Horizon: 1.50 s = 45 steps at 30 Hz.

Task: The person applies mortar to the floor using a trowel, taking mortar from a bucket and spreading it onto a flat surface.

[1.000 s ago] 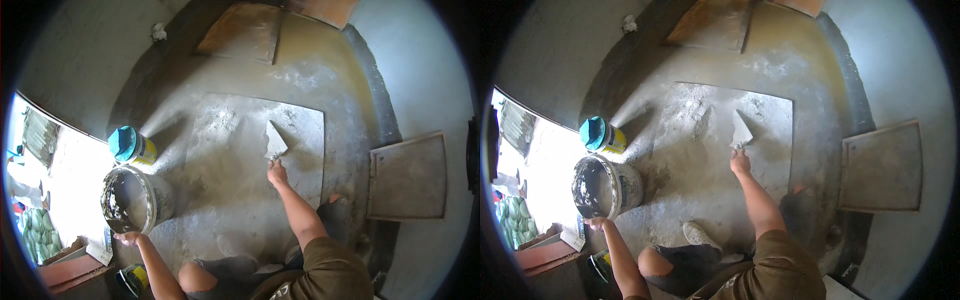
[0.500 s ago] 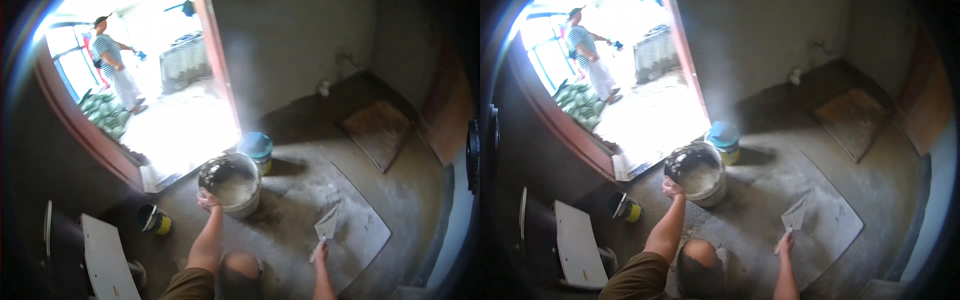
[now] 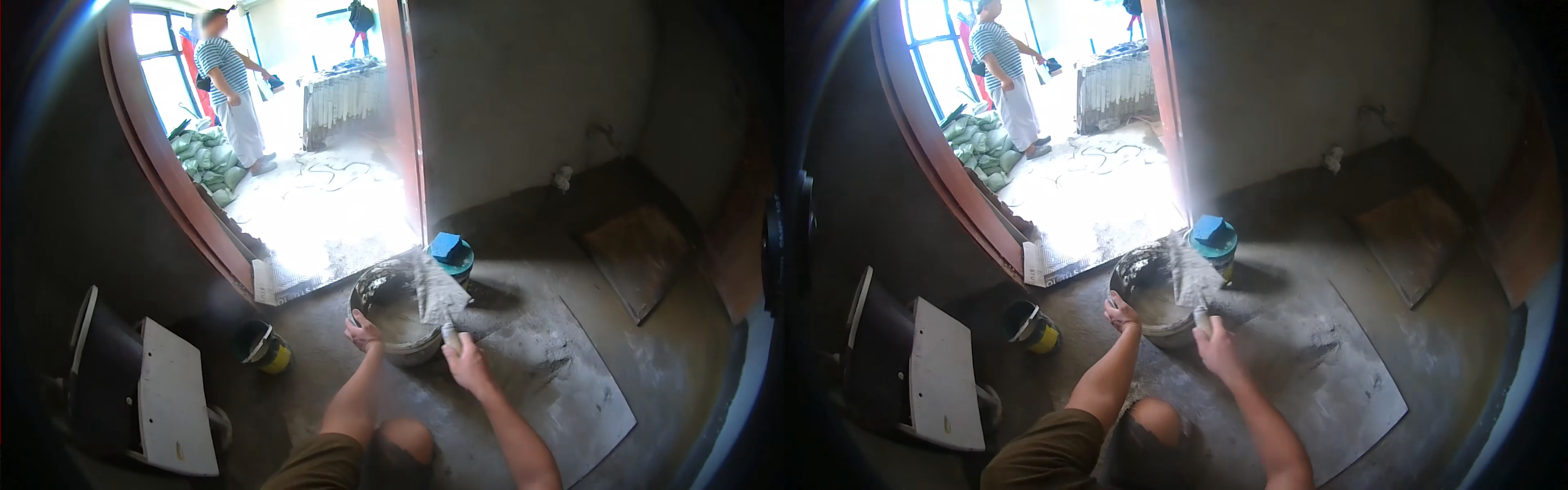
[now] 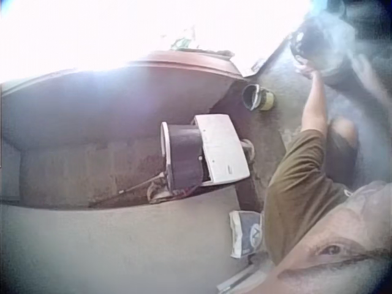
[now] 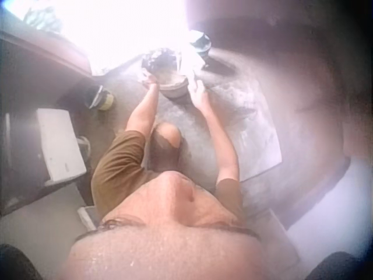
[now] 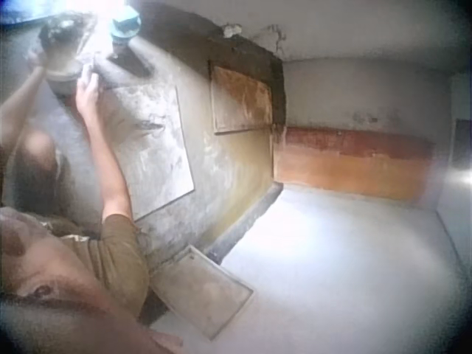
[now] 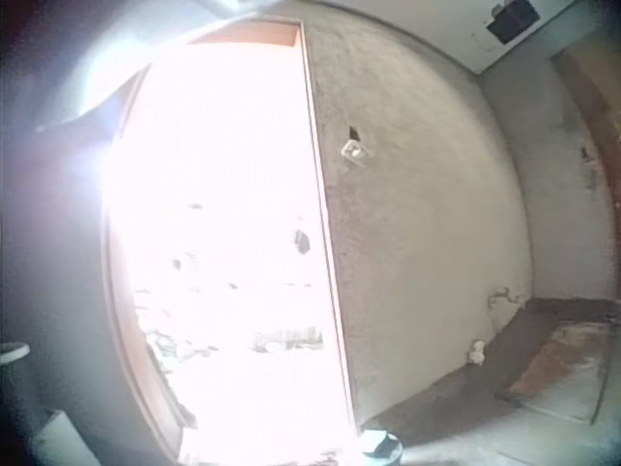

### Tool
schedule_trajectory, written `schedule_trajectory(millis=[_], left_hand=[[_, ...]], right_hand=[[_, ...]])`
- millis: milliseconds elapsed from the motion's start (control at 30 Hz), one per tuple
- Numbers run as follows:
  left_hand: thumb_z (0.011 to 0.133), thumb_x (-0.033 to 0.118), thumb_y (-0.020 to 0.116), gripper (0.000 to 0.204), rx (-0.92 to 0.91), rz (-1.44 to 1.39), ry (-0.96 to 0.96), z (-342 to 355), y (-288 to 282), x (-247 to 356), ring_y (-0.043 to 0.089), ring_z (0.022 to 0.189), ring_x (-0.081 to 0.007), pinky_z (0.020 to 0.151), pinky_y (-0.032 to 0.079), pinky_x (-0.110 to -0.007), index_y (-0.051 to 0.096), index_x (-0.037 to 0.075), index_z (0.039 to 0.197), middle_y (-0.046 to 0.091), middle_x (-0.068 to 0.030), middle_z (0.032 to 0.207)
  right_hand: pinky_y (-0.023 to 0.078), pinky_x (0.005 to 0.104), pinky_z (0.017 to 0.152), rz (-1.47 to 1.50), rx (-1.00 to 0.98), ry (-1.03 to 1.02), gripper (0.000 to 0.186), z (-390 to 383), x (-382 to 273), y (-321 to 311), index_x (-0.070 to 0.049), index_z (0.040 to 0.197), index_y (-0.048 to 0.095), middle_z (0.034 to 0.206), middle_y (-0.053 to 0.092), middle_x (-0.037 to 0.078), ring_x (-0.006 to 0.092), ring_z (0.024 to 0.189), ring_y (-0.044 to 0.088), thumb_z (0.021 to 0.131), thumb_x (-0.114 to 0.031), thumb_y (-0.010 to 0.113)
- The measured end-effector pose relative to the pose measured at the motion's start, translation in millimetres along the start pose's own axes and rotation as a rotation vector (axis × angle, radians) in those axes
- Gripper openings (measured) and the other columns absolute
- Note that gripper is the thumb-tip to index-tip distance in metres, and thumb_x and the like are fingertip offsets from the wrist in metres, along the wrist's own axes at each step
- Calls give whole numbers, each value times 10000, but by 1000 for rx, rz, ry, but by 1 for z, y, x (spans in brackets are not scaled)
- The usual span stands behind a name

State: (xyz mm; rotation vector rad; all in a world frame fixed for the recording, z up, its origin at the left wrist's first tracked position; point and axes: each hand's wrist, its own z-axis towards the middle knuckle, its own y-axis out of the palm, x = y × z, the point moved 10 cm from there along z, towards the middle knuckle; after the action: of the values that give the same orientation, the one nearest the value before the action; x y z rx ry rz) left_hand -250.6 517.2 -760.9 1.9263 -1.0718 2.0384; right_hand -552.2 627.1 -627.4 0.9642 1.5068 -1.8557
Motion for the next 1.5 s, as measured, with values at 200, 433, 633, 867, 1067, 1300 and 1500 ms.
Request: schedule_trajectory(millis=[200,433,633,867,1067,1300,1500], left_hand=[[866,561,397,717,-15,-38,0,-2,4,4,430,1142,-386,971,337,-413,427,-38,1260,432,-252,1235],[871,542,402,701,-15,-72,-18,1,-10,-5,418,1156,-384,968,341,-411,427,-42,1259,428,-255,1237],[875,528,404,684,-27,2,23,-1,7,-5,433,1136,-382,965,344,-415,422,-34,1264,428,-256,1238],[874,531,401,619,-32,-24,140,54,5,-15,552,1017,-358,885,422,-416,527,0,1165,585,-208,1082],[869,568,396,705,-25,-41,89,8,15,1,558,1012,-372,912,410,-396,572,-78,1092,580,-274,1078],[881,592,325,796,-39,124,87,2,18,6,529,1070,-404,935,407,-423,559,-154,1030,543,-331,1096],[915,539,320,757,-3,294,243,44,29,-4,594,924,-409,845,469,-431,558,-176,983,585,-330,979]], right_hand=[[457,531,716,-502,-186,-121,412,18,16,66,-92,1141,421,881,602,208,420,792,602,839,-328,572],[444,517,780,-467,-362,21,423,2,17,82,-87,1152,406,953,592,248,431,879,579,847,-337,559],[430,465,771,108,188,-1,472,-36,56,17,15,1157,403,894,597,251,450,872,560,883,-355,507],[444,381,791,600,327,1198,566,-262,241,8,50,1213,459,1029,575,271,300,1017,551,882,-405,519],[461,355,486,210,1282,1420,466,-557,381,7,23,1156,476,867,581,158,252,530,550,923,-380,456],[462,345,484,-205,1073,1438,444,-550,346,92,-29,1267,420,953,568,177,276,595,572,928,-313,452],[361,445,929,301,957,1712,491,-506,316,114,67,1209,408,1156,497,287,415,1088,474,927,-336,419]])
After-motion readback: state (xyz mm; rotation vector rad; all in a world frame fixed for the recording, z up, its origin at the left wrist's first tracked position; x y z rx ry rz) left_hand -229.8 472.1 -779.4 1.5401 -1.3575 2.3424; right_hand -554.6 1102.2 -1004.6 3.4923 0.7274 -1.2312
